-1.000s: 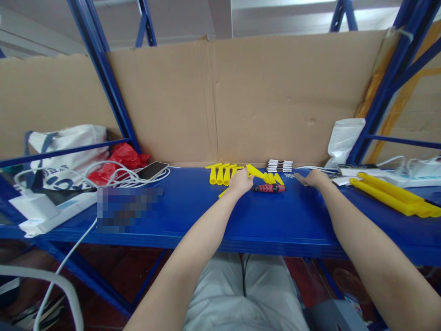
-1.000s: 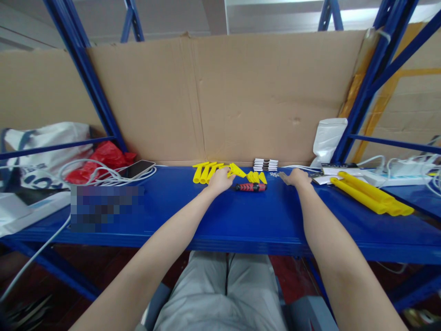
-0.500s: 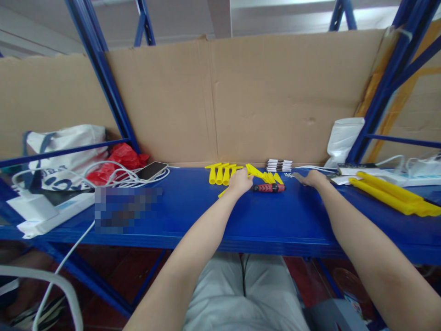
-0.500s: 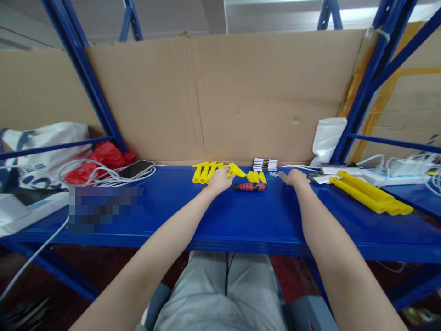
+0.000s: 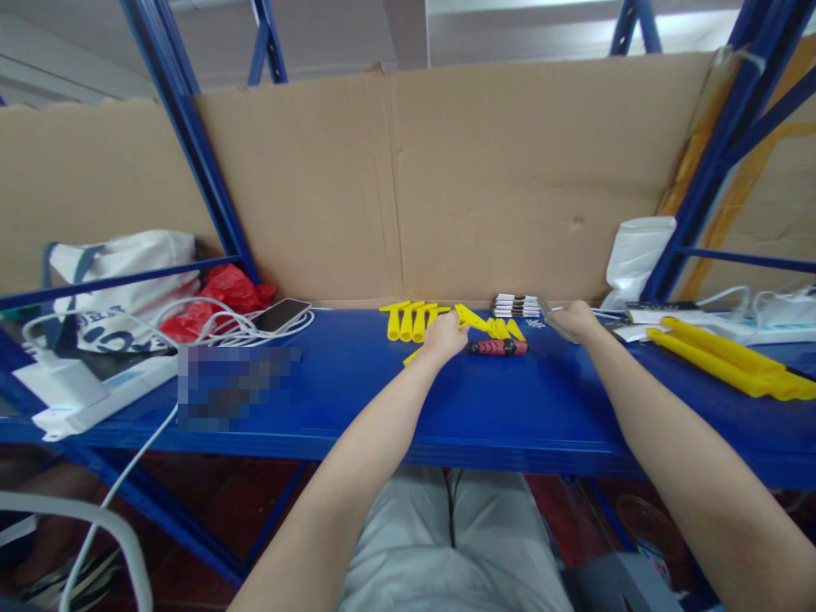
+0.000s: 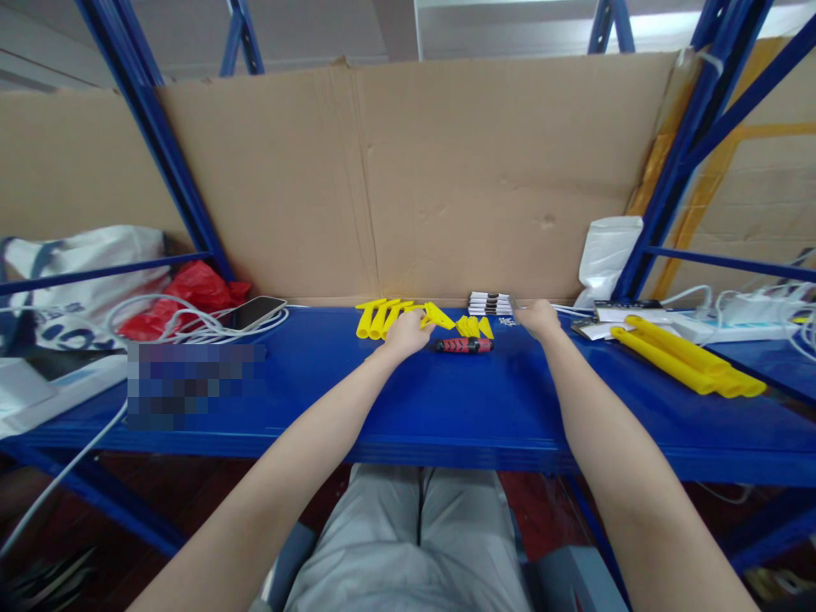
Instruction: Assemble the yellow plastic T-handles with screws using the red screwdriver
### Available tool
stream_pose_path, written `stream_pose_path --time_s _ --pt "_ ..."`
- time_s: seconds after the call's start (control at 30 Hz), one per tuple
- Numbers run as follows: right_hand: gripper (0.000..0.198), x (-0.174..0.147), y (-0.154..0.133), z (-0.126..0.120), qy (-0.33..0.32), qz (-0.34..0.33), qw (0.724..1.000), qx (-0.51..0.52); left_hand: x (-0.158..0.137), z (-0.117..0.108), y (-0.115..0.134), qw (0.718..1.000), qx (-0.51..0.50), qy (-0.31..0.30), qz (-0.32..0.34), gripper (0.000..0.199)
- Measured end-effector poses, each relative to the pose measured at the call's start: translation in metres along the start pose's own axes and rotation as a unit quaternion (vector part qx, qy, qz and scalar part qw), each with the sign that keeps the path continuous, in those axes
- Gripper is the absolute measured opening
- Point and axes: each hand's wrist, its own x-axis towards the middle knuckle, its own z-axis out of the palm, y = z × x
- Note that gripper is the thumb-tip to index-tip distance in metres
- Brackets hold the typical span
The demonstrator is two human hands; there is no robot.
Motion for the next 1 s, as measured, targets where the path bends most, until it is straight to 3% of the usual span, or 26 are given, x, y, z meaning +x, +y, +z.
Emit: stream_pose_path --time_s 0.17,0.37,0.73,1.0 --pt "0.01 -0.023 -0.037 0.012 -0.044 -0.014 0.995 0.085 0.0 0.0 0.001 1.0 0.0 -0.005 0.001 0.031" --pt "0.014 -0.049 -0.066 0.027 -0.141 -0.044 0.973 0.179 -0.001 0.0 0.002 1.0 -0.001 -0.01 0.009 0.03" --pt "0.012 -0.061 -0.074 0.026 -0.183 -0.006 0.951 0.25 0.0 0.001 0.007 0.999 -0.018 -0.026 0.043 0.028" --pt "0.014 -0.061 -0.073 0.031 -0.176 -0.001 0.954 0.243 0.0 0.003 0.006 0.998 -0.033 -0.012 0.05 0.028"
